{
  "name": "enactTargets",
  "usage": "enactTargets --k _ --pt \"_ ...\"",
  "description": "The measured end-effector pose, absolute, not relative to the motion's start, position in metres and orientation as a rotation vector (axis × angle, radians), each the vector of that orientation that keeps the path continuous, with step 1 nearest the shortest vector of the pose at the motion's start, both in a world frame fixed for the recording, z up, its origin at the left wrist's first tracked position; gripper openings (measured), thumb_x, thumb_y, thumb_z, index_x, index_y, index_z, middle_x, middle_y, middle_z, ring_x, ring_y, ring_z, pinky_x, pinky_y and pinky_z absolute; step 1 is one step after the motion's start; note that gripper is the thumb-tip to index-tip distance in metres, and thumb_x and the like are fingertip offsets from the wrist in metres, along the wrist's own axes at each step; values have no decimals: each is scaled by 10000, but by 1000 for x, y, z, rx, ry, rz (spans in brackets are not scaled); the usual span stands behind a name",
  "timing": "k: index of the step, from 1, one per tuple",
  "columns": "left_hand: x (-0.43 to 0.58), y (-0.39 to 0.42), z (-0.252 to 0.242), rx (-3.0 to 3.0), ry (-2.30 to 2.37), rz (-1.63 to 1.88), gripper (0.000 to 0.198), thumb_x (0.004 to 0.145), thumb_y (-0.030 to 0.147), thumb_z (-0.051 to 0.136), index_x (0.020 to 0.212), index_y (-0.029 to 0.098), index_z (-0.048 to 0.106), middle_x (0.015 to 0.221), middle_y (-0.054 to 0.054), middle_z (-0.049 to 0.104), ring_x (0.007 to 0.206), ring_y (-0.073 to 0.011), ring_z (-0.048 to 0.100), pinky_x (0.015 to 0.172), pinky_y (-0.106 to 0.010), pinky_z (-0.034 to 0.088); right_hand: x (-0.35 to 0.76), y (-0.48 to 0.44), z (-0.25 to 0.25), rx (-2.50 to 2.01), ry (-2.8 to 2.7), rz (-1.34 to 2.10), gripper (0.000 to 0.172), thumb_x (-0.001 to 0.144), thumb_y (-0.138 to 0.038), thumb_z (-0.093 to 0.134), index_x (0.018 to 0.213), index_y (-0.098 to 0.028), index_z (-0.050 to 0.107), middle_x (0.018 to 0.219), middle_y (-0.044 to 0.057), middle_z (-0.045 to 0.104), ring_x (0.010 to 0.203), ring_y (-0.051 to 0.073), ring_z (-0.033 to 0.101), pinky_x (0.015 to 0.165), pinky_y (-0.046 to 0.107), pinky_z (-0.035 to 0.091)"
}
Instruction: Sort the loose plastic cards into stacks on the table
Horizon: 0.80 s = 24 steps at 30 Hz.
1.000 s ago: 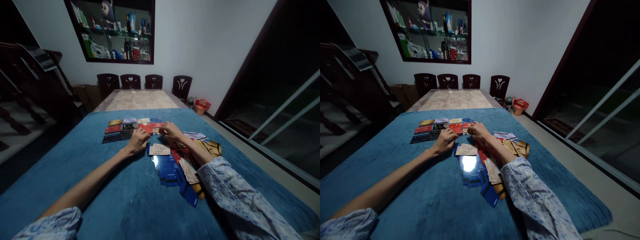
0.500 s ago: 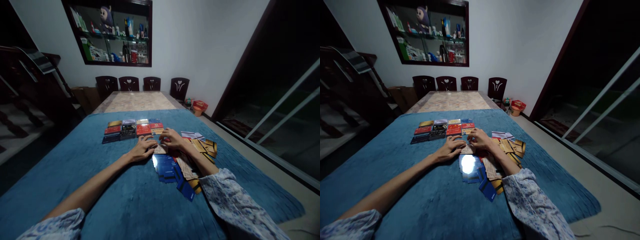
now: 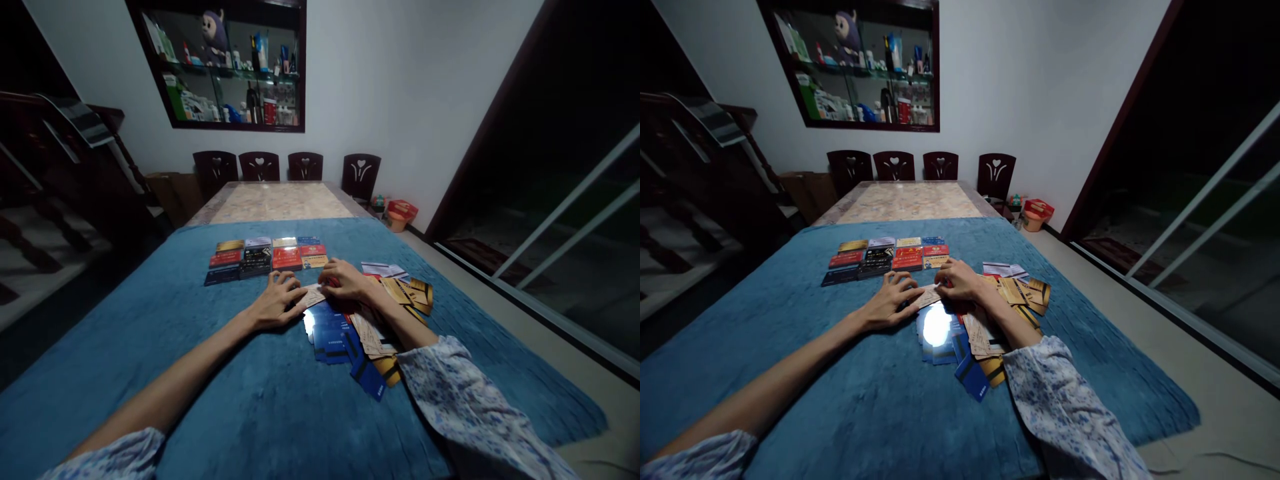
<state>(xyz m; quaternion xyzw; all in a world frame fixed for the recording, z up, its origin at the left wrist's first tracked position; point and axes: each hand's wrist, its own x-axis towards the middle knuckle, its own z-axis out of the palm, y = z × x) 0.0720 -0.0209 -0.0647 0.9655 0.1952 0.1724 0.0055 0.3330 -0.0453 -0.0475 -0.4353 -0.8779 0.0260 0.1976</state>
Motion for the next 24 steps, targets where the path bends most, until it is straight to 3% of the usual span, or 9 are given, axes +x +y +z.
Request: enactTargets --k 6,15,24 --pt "74 -23 -66 3046 645 598 422 954 521 493 1146 211 706 1056 -111 638 1104 -313 481 1011 -546 292 332 -48 -41 -1226 -2493 89 138 831 -295 702 888 -185 762 885 78 724 900 213 576 802 321 422" --pt "77 -24 -66 3045 664 618 378 961 505 489 986 182 684 1089 -122 649 1139 -325 461 981 -536 295 331 -49 -39 -1215 -2606 239 159 765 -250 724 907 -199 775 809 33 701 801 178 591 769 288 421" --pt "77 -26 -62 3015 552 643 298 913 482 539 891 200 631 1099 -114 662 1157 -317 474 1004 -508 329 329 -47 -39 -1404 -2604 118 179 807 -286 715 960 -225 785 871 53 723 902 206 594 761 289 388"
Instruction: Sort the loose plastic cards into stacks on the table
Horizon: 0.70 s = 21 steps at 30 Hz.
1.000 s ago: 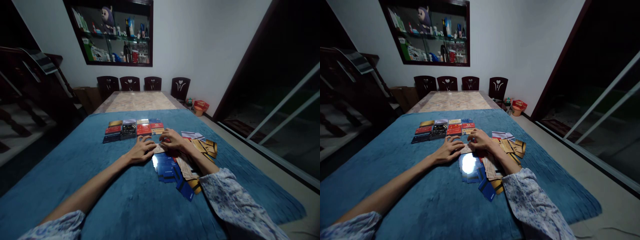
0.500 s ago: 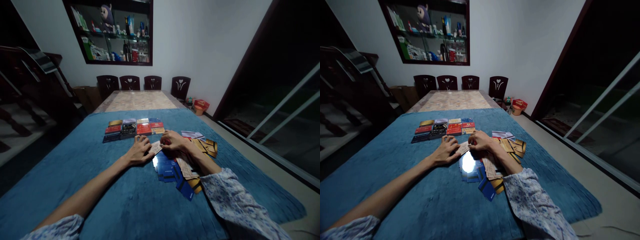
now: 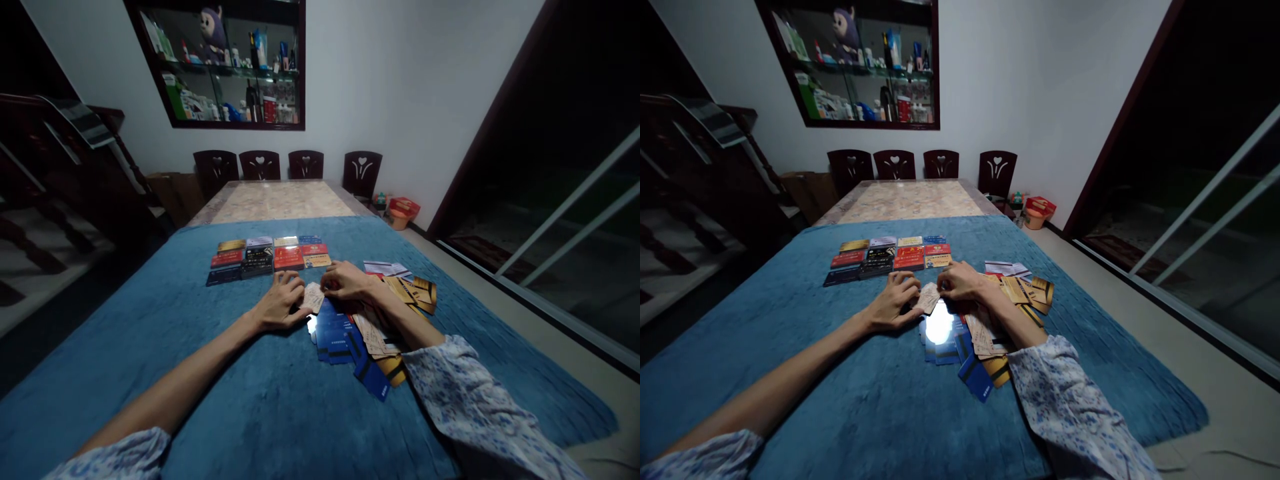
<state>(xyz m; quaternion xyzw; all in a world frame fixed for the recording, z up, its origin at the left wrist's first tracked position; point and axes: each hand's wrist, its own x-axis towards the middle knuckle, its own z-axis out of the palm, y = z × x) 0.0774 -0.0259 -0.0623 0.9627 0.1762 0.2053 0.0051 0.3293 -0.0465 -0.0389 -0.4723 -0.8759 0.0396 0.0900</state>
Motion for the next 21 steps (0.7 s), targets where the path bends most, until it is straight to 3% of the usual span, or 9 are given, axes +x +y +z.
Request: enactTargets --k 6,11,16,21 --pt "76 -27 -58 2982 382 613 288 889 478 574 911 199 638 1037 -112 680 1177 -325 489 1024 -494 361 320 -50 -40 -1573 -2551 33 196 895 -304 644 1022 -253 784 993 86 744 1014 249 553 777 327 367" --pt "76 -21 -63 2983 236 597 387 912 445 551 1198 204 649 1231 -113 683 1257 -343 471 1070 -515 341 314 -51 -45 -1584 -2543 2 297 959 -210 508 1072 -266 777 1139 90 736 1143 287 474 884 396 344" --pt "76 -12 -73 2959 189 611 521 938 385 507 1439 241 519 1384 -104 641 1335 -358 439 1083 -543 316 316 -48 -46 -1578 -2508 77 431 911 -145 541 1299 -257 693 1200 119 717 1215 306 443 958 453 324" --pt "76 -13 -71 2890 312 594 439 979 331 449 1397 245 552 1390 -87 641 1327 -320 454 1078 -520 321 314 -47 -50 -1477 -2490 257 426 929 -211 567 1340 -262 667 1214 118 695 1255 298 463 1011 458 349"
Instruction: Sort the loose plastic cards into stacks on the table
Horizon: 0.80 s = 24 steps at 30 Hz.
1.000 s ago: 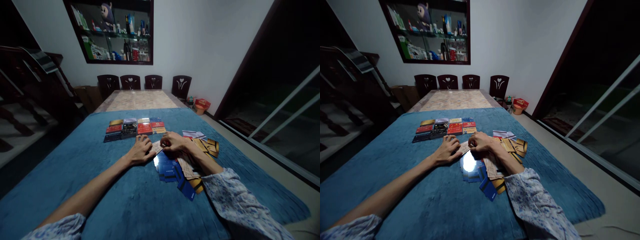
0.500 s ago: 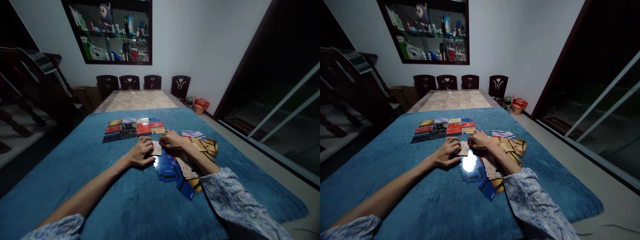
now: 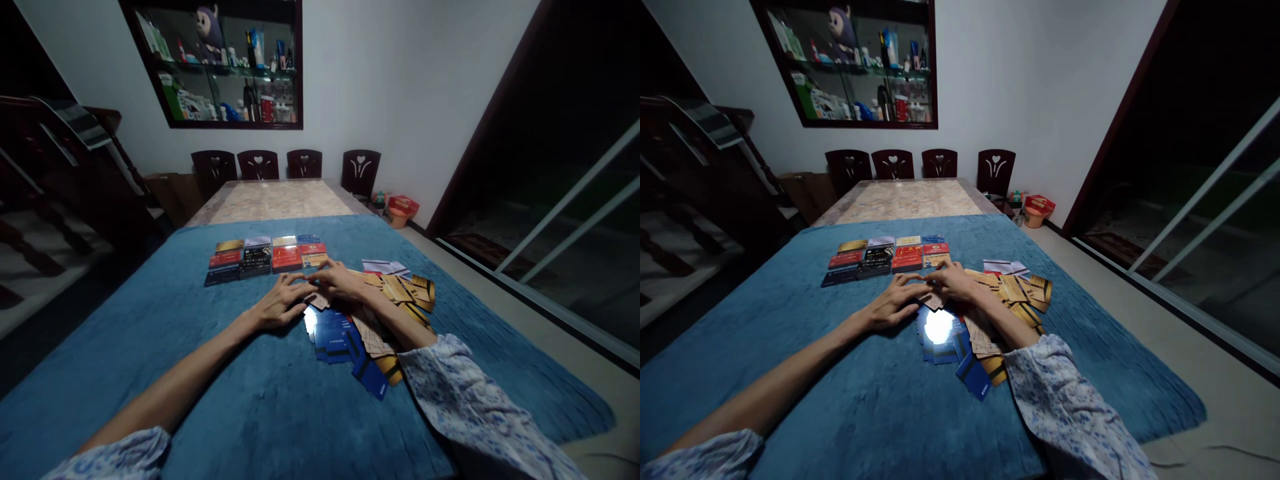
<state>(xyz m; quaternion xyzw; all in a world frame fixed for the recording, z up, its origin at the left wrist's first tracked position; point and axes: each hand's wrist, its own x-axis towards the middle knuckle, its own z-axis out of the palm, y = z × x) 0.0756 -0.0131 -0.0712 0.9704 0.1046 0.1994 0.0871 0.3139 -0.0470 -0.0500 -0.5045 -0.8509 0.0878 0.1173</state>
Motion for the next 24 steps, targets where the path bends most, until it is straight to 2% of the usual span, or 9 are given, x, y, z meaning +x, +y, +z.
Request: enactTargets --k 3,6,11,16,24 --pt "77 -14 -70 2859 419 606 367 984 312 446 1298 228 618 1334 -89 668 1316 -317 463 1079 -534 315 316 -46 -54 -1385 -2463 323 498 926 -176 542 1413 -262 602 1264 100 677 1259 272 486 1024 431 382" --pt "78 -12 -71 2858 481 564 376 983 335 471 1315 231 615 1374 -99 646 1343 -333 441 1082 -566 300 323 -43 -54 -1359 -2419 315 539 907 -198 577 1444 -252 565 1265 78 691 1230 268 505 1025 430 404" --pt "79 -8 -74 2858 533 493 414 992 357 475 1378 272 597 1436 -91 608 1402 -356 380 1105 -605 259 333 -46 -36 -1495 -2449 338 541 824 -452 740 1319 -247 666 1152 94 730 1124 308 530 931 437 436" --pt "79 -7 -75 2858 549 480 420 979 339 480 1377 285 600 1398 -81 629 1367 -348 401 1090 -591 272 321 -60 -15 -1607 -2579 366 635 772 -618 741 1301 -273 678 1161 104 712 1127 334 514 891 437 429" --pt "78 -10 -75 2901 619 578 367 929 358 547 1251 224 662 1215 -101 672 1208 -322 465 1037 -554 303 311 -64 -10 -1681 -2694 339 618 762 -580 755 1299 -285 677 1210 115 666 1183 350 486 918 454 432"
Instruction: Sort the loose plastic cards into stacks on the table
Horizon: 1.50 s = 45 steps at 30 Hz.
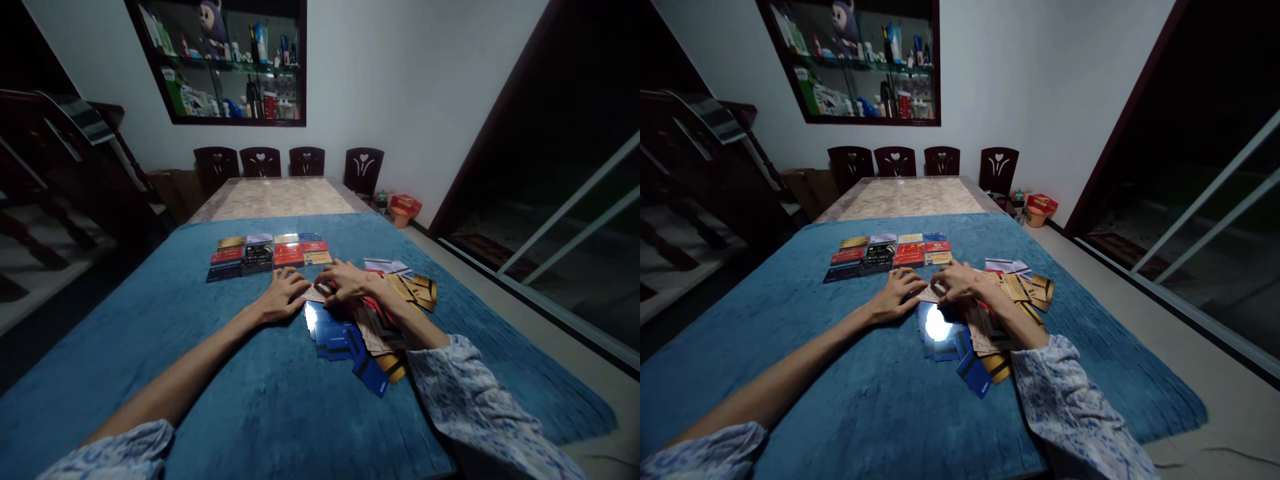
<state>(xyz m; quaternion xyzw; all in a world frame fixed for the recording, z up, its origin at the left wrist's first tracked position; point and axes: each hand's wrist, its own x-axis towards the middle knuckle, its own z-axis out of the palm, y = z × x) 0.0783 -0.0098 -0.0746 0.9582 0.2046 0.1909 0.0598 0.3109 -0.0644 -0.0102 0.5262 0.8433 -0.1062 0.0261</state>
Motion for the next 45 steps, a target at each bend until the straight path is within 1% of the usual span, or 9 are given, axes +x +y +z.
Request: enactTargets --k 4,9,16,20,24,28,34,41,45 --pt "78 -10 -76 2915 663 644 349 904 384 574 1178 204 694 1138 -107 676 1159 -316 479 1008 -541 323 315 -59 -19 1660 2591 -301 561 760 -519 770 1274 -308 692 1195 99 663 1143 334 498 904 433 436" --pt "77 -10 -75 2917 637 701 308 886 373 588 1109 208 720 1143 -105 679 1174 -317 493 1001 -536 349 321 -53 -26 1626 2655 -293 450 782 -471 757 1193 -290 737 1166 80 679 1099 298 512 920 401 422" --pt "75 -12 -71 2887 518 785 259 832 277 599 1048 216 728 1066 -81 731 1194 -319 532 1017 -538 382 328 -47 -32 1506 2831 -280 350 786 -394 756 1105 -251 772 1174 79 707 1073 288 535 907 393 418" --pt "75 -13 -72 2871 482 822 234 812 250 612 1007 220 739 1023 -69 747 1212 -321 548 1031 -542 393 327 -46 -32 1463 2877 -302 256 766 -297 764 1016 -249 787 1100 51 747 1049 269 559 905 372 415" --pt "75 -12 -72 2857 442 862 167 819 235 622 932 216 744 967 -71 750 1187 -310 575 1012 -533 426 327 -47 -30 1463 2881 -286 245 784 -277 737 1022 -258 792 1038 46 763 1032 262 572 838 330 424" --pt "74 -11 -73 2830 321 956 126 850 221 612 871 200 735 900 -74 750 1101 -280 617 960 -498 480 326 -49 -29 1462 2898 -258 230 822 -312 701 1018 -237 796 944 52 755 945 225 593 767 290 413" --pt "74 -11 -77 2795 287 1068 145 883 210 603 828 193 737 842 -73 751 979 -239 651 883 -447 534 322 -52 -23 1443 2892 -197 287 803 -343 724 1050 -215 794 940 61 752 925 222 600 768 293 407" --pt "75 -13 -75 2791 256 1215 159 884 195 593 791 190 722 757 -66 705 847 -209 619 778 -399 553 322 -48 -28 1407 2997 -234 209 798 -233 675 954 -217 811 891 49 763 834 188 646 740 274 431" --pt "76 -11 -75 2769 332 1247 165 896 198 574 855 195 733 765 -65 700 856 -212 613 770 -400 559 322 -47 -30 1460 3045 -179 225 760 -154 659 914 -219 809 831 41 761 839 194 656 737 271 445"
